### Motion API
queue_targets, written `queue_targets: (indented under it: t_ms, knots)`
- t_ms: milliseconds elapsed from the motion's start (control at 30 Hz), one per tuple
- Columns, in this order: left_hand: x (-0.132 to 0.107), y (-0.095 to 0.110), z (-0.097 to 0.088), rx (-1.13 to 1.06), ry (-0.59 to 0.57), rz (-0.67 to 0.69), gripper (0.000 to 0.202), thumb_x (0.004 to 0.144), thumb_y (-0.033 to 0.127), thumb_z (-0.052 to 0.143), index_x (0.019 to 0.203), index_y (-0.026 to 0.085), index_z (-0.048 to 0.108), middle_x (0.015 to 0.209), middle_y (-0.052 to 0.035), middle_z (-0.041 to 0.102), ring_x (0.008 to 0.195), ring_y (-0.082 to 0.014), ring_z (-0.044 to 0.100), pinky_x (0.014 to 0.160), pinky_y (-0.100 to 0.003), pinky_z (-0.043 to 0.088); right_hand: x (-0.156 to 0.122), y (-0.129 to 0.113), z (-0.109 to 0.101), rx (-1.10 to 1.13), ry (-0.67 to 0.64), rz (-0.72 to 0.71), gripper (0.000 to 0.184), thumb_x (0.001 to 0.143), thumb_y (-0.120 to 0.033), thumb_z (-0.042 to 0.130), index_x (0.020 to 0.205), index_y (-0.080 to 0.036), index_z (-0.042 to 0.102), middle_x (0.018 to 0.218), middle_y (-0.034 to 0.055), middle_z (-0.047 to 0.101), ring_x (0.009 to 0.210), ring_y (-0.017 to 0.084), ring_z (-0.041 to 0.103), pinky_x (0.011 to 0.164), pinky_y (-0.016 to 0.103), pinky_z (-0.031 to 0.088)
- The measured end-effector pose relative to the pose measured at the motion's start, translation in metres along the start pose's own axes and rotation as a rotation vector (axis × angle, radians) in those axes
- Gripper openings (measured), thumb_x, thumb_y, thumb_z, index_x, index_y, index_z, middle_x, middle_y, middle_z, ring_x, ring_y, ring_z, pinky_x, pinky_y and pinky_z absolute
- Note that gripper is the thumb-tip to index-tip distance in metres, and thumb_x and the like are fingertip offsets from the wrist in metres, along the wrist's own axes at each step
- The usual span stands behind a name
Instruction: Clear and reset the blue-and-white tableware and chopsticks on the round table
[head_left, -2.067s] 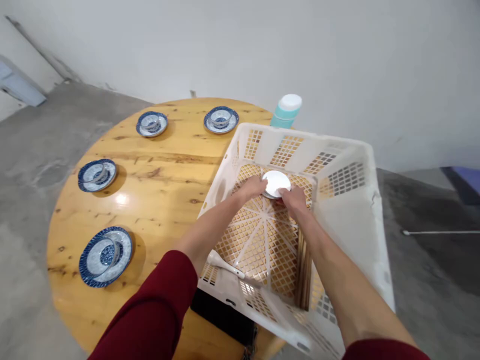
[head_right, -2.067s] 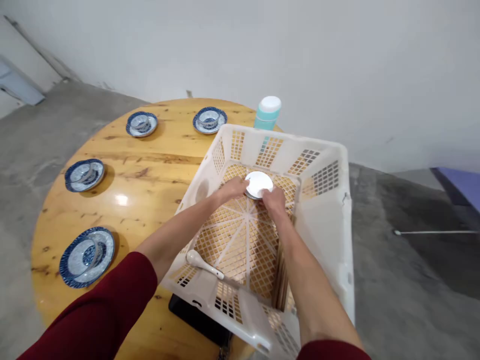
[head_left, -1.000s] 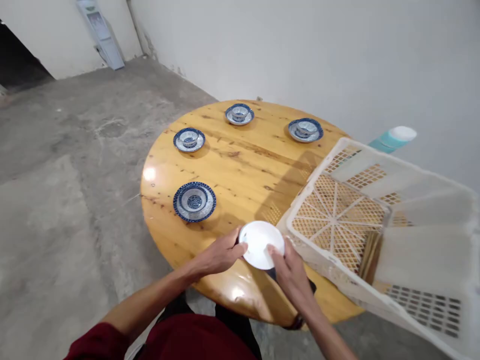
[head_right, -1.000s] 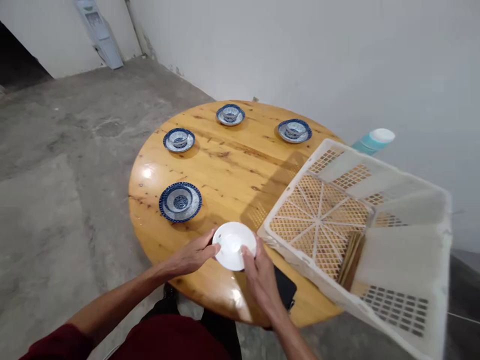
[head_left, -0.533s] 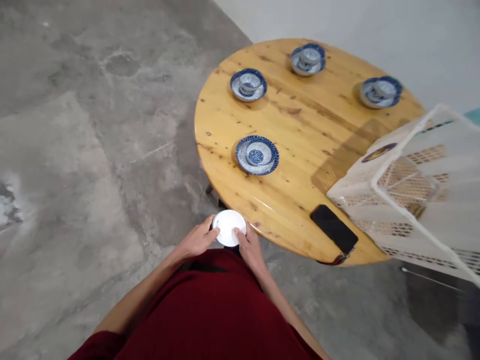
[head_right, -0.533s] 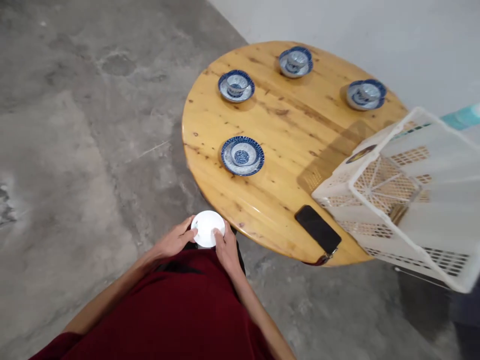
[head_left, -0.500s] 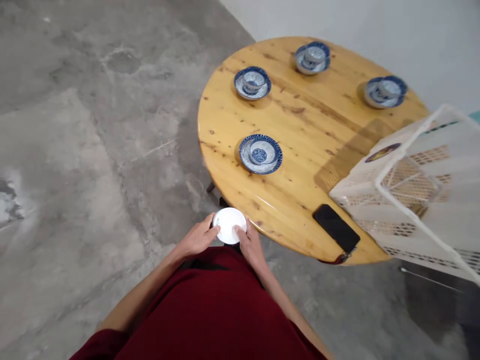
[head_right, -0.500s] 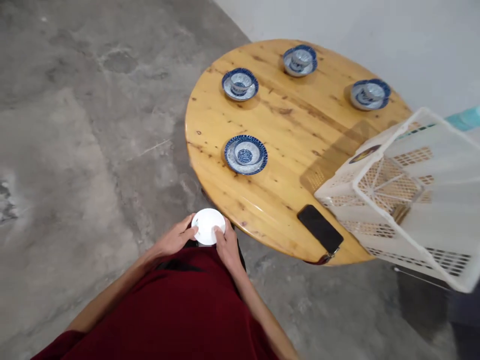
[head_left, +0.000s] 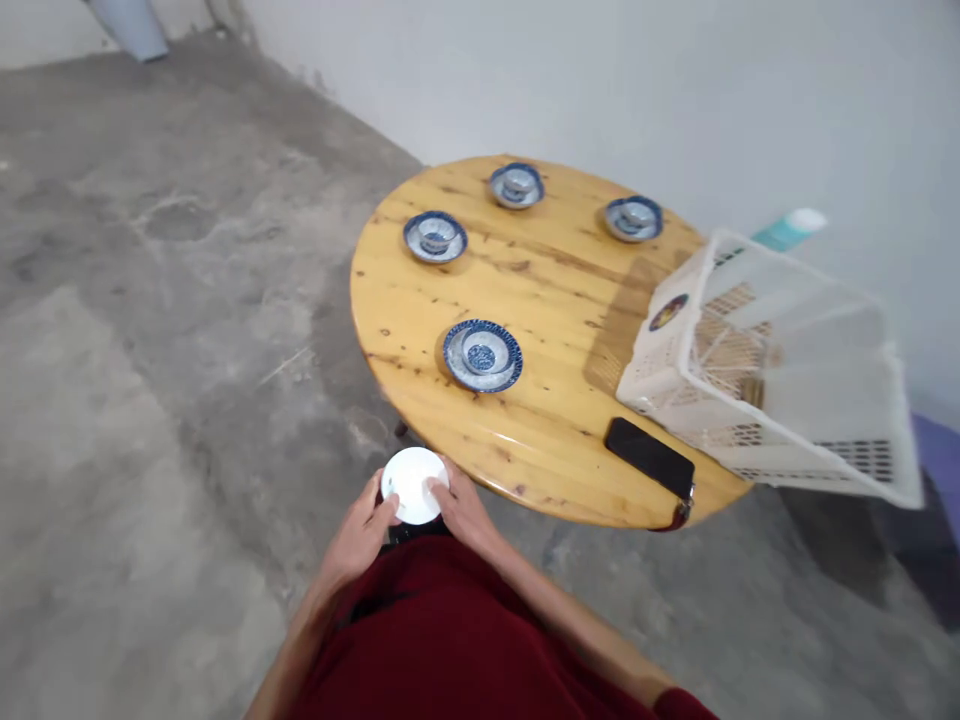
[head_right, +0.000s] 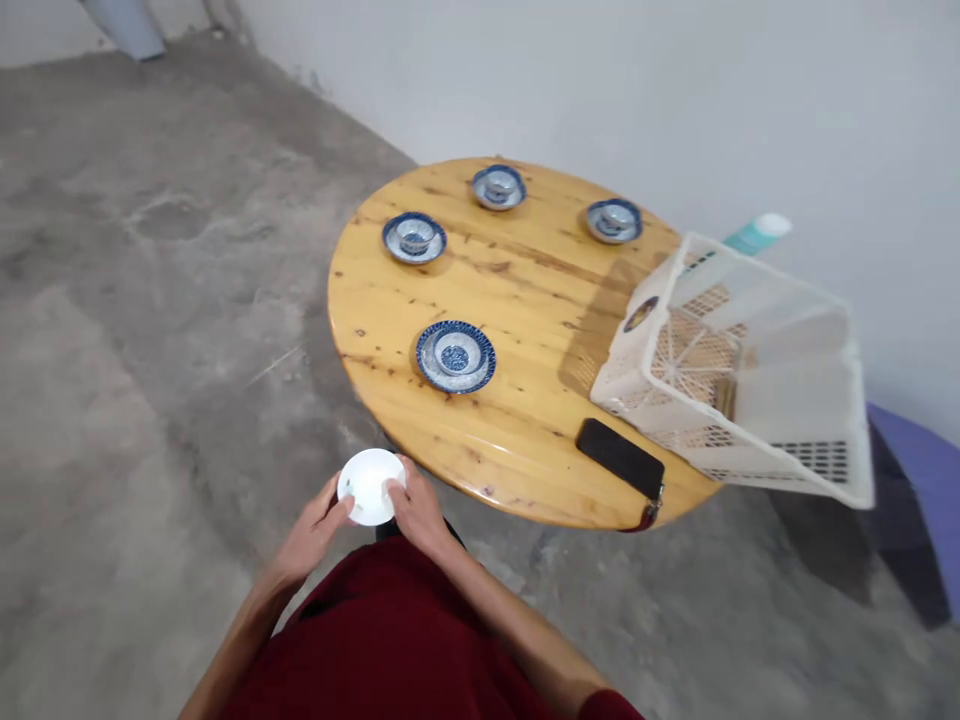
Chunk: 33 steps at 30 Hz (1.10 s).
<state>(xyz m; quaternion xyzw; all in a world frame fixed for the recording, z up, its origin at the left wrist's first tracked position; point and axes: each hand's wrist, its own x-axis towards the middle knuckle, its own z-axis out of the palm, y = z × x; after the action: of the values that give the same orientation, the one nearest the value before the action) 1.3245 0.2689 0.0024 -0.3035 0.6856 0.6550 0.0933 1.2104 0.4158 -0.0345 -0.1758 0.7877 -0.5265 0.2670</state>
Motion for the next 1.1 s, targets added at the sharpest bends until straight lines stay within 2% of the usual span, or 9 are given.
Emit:
queue_targets:
  t_ms: [167,400,567,667,767,967,1033,1100]
  knots:
    - [0.057,0.037,-0.026,0.045,-0.106,0.057,0.068,0.091,0.055,0.051,0.145,0.013,0.05,0.138,-0.0153,0.064,0.116,-0.0285,0.065,0.097,-0.039,0.055,0.047,-0.009,0.004,0.025,0.105,0.08,0.043,0.085,-0.036,0.045,0.119,-0.014,0.062,0.098,0.0107,0.074,0.087,0.026,0.066,0.08,0.038,0.053]
    - [0.149,0.102,-0.062,0.21,-0.235,0.109,0.067,0.092,0.053,0.052,0.147,0.015,0.05,0.145,-0.0152,0.06,0.13,-0.0311,0.058,0.103,-0.039,0.052,0.127,-0.033,-0.004,0.104,0.262,0.143,0.048,0.086,-0.033,0.046,0.128,-0.015,0.061,0.109,0.0129,0.074,0.094,0.027,0.068,0.085,0.039,0.054]
    - [0.195,0.131,-0.09,0.248,-0.211,0.139,0.06,0.091,0.05,0.054,0.141,0.016,0.056,0.145,-0.0133,0.06,0.135,-0.0296,0.055,0.115,-0.042,0.042,0.177,-0.062,0.001,0.077,0.325,0.132,0.05,0.087,-0.031,0.045,0.132,-0.016,0.061,0.115,0.0131,0.073,0.102,0.028,0.067,0.092,0.04,0.053]
    - [0.225,0.146,-0.1,0.258,-0.241,0.133,0.059,0.091,0.052,0.053,0.138,0.015,0.058,0.142,-0.0138,0.062,0.134,-0.0296,0.055,0.117,-0.042,0.041,0.202,-0.072,0.002,0.067,0.384,0.121,0.051,0.086,-0.028,0.044,0.132,-0.016,0.061,0.115,0.0127,0.073,0.103,0.028,0.067,0.094,0.04,0.052]
    - [0.262,0.168,-0.1,0.305,-0.333,0.153,0.059,0.09,0.053,0.054,0.135,0.015,0.06,0.139,-0.0134,0.064,0.132,-0.0294,0.056,0.114,-0.041,0.043,0.223,-0.074,-0.002,0.079,0.533,0.16,0.05,0.086,-0.028,0.044,0.132,-0.016,0.061,0.116,0.013,0.073,0.103,0.028,0.067,0.094,0.041,0.052]
    - [0.341,0.223,-0.08,0.404,-0.681,0.269,0.056,0.092,0.05,0.052,0.135,0.015,0.056,0.132,-0.0122,0.067,0.118,-0.0261,0.063,0.105,-0.04,0.051,0.255,-0.079,-0.025,0.095,0.844,0.28,0.05,0.085,-0.034,0.046,0.128,-0.014,0.061,0.111,0.0144,0.072,0.097,0.029,0.066,0.09,0.045,0.055]
    - [0.364,0.239,-0.072,0.394,-0.776,0.288,0.054,0.092,0.048,0.053,0.135,0.015,0.055,0.129,-0.0131,0.068,0.114,-0.0256,0.065,0.099,-0.038,0.053,0.267,-0.086,-0.034,0.12,0.907,0.311,0.051,0.084,-0.038,0.046,0.126,-0.013,0.061,0.11,0.0153,0.071,0.095,0.029,0.066,0.084,0.044,0.057]
    - [0.387,0.253,-0.064,0.367,-0.852,0.271,0.053,0.091,0.045,0.055,0.135,0.014,0.053,0.123,-0.0141,0.069,0.107,-0.0245,0.067,0.093,-0.037,0.056,0.282,-0.095,-0.044,0.177,0.946,0.346,0.05,0.082,-0.04,0.047,0.122,-0.014,0.061,0.106,0.0141,0.071,0.086,0.027,0.066,0.069,0.04,0.059]
